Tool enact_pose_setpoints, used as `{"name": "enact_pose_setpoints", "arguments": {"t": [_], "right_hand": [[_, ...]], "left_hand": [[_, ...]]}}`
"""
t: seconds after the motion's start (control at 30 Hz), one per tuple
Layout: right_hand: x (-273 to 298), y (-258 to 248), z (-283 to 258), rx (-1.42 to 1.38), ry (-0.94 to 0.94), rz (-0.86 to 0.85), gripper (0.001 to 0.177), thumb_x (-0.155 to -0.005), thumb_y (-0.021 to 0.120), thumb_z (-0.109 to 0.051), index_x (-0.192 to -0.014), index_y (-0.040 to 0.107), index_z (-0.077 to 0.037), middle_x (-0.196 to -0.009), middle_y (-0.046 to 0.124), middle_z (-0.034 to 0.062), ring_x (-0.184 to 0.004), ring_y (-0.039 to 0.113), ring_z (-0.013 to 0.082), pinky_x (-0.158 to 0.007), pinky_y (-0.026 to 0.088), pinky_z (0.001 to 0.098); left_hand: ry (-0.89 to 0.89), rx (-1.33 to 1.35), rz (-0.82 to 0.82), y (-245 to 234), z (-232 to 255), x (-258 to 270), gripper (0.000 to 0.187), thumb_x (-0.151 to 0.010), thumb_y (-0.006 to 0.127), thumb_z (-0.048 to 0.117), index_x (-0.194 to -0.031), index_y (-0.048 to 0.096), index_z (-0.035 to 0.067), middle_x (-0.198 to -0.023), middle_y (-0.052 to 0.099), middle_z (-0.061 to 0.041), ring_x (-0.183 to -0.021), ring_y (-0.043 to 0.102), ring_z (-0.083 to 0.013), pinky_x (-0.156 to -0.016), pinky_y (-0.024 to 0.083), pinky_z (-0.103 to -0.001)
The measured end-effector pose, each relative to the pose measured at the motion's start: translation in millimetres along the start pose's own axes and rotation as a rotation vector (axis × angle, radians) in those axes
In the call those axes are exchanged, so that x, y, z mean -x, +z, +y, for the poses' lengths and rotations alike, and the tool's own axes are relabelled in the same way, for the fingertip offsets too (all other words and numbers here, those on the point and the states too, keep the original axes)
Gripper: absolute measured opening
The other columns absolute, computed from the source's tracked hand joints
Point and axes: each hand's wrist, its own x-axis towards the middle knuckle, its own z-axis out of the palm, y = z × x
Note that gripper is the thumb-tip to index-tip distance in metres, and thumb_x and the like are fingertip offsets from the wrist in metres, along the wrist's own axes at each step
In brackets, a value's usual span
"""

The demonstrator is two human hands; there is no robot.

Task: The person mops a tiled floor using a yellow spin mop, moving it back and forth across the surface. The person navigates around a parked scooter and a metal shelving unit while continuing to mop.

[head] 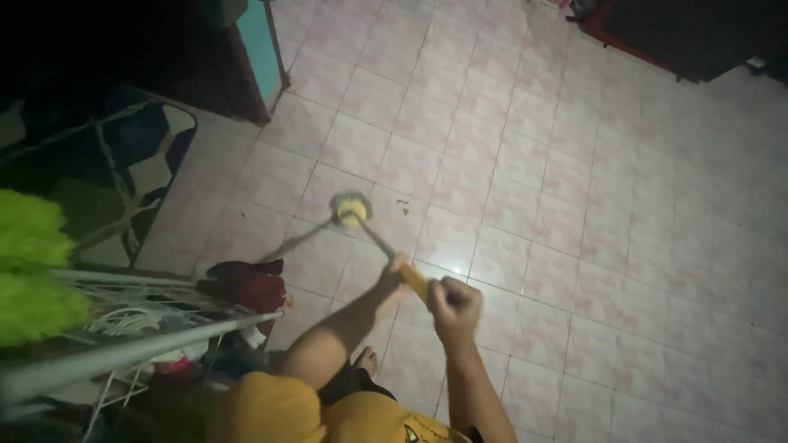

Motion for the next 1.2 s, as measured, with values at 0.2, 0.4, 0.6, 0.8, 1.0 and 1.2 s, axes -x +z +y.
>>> {"name": "enact_pose_setpoints", "arguments": {"t": [0.2,0.4,0.6,0.8,1.0,1.2], "right_hand": [[19.7,-14.6,-37.1,0.180,-0.075,0.054,0.036,-0.089,0.066,-0.005,-0.057,0.050,-0.002,-0.051,0.046,-0.0016,-0.049,0.040,0.0049,-0.045,0.029,0.0261],[-13.4,34.0,54.7,0.166,-0.162,0.101,0.035,-0.090,0.068,-0.004,-0.064,0.046,0.001,-0.058,0.038,0.0016,-0.055,0.036,0.0074,-0.049,0.029,0.0292],[-0.8,38.2,71.5,0.131,-0.148,0.130,0.036,-0.090,0.068,-0.004,-0.060,0.048,-0.001,-0.056,0.040,-0.0008,-0.054,0.037,0.0068,-0.048,0.029,0.0286],[43.7,-57.0,-37.7,0.031,0.030,0.064,0.036,-0.091,0.066,-0.006,-0.057,0.057,-0.002,-0.052,0.052,-0.0030,-0.048,0.043,0.0045,-0.043,0.031,0.0265],[50.8,-55.8,-25.0,0.216,-0.099,0.213,0.036,-0.089,0.067,-0.004,-0.058,0.051,-0.001,-0.052,0.042,-0.0015,-0.050,0.037,0.0048,-0.044,0.028,0.0276],[31.6,4.0,76.1,0.121,-0.135,0.233,0.031,-0.086,0.066,-0.002,-0.059,0.049,-0.002,-0.056,0.044,-0.0029,-0.051,0.041,0.0047,-0.044,0.030,0.0291]], "left_hand": [[-0.088,-0.132,0.019,10.8,-25.9,27.0,0.018,-0.094,0.064,0.024,-0.104,0.053,0.015,-0.088,0.060,-0.003,-0.077,0.062,-0.0166,-0.064,0.051,-0.033],[0.019,-0.421,-0.091,28.9,32.5,-20.3,0.023,-0.094,0.063,0.026,-0.109,0.053,0.014,-0.093,0.060,-0.004,-0.083,0.062,-0.0175,-0.071,0.051,-0.035],[-0.024,-0.376,-0.015,15.3,23.2,-24.4,0.027,-0.094,0.061,0.027,-0.115,0.052,0.012,-0.099,0.059,-0.006,-0.091,0.061,-0.0189,-0.082,0.052,-0.037],[-0.139,-0.221,-0.089,-3.0,-76.3,44.8,0.033,-0.094,0.061,0.029,-0.120,0.051,0.011,-0.105,0.057,-0.007,-0.098,0.059,-0.0209,-0.090,0.053,-0.041],[-0.027,-0.467,-0.273,-1.8,-78.2,27.1,0.045,-0.090,0.062,0.030,-0.128,0.050,0.008,-0.109,0.059,-0.008,-0.101,0.060,-0.0188,-0.093,0.053,-0.038],[-0.153,-0.723,0.161,38.1,-12.6,-35.7,0.039,-0.091,0.065,0.035,-0.110,0.057,0.001,-0.089,0.061,-0.013,-0.077,0.063,-0.0261,-0.068,0.054,-0.040]]}}
